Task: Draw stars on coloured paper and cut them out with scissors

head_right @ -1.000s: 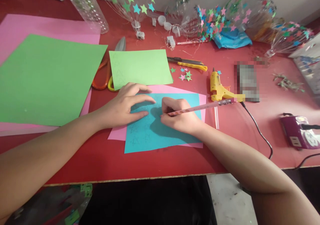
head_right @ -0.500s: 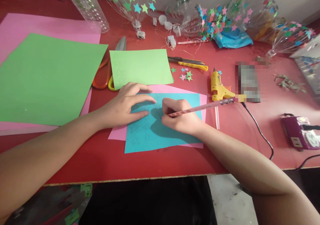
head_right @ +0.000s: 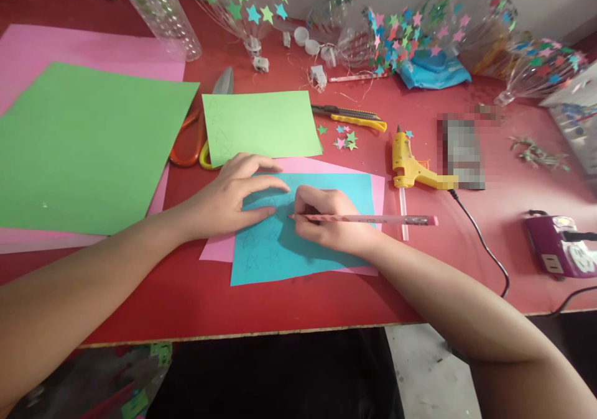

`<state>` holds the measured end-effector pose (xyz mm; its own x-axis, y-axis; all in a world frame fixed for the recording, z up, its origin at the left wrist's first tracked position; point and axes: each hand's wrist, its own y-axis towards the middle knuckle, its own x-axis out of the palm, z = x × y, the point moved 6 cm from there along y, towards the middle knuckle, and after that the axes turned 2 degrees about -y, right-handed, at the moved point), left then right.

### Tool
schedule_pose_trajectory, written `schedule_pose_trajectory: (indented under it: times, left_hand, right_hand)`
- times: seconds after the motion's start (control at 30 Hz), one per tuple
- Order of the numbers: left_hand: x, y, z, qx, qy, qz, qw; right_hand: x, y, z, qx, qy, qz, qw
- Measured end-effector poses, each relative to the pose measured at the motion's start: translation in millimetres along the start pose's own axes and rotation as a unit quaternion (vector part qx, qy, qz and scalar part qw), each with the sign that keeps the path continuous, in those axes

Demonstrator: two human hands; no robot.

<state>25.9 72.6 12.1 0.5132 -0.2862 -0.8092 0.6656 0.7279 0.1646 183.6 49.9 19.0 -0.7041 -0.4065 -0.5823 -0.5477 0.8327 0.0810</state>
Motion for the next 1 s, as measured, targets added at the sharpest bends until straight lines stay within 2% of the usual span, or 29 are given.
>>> schedule_pose_trajectory:
  times: [0.5, 1.0]
  left_hand:
    - [0.2, 0.1, 0.1, 0.004, 0.001, 0.001, 1.000]
    - [0.1, 0.0, -0.2, 0.005, 0.004, 0.001, 1.000]
  right_hand:
    - [0.5, 0.2, -6.8, -0.026, -0.005, -0.005, 1.000]
    - [-6.9, -1.1, -0.9, 0.026, -0.023, 0.061, 0.998]
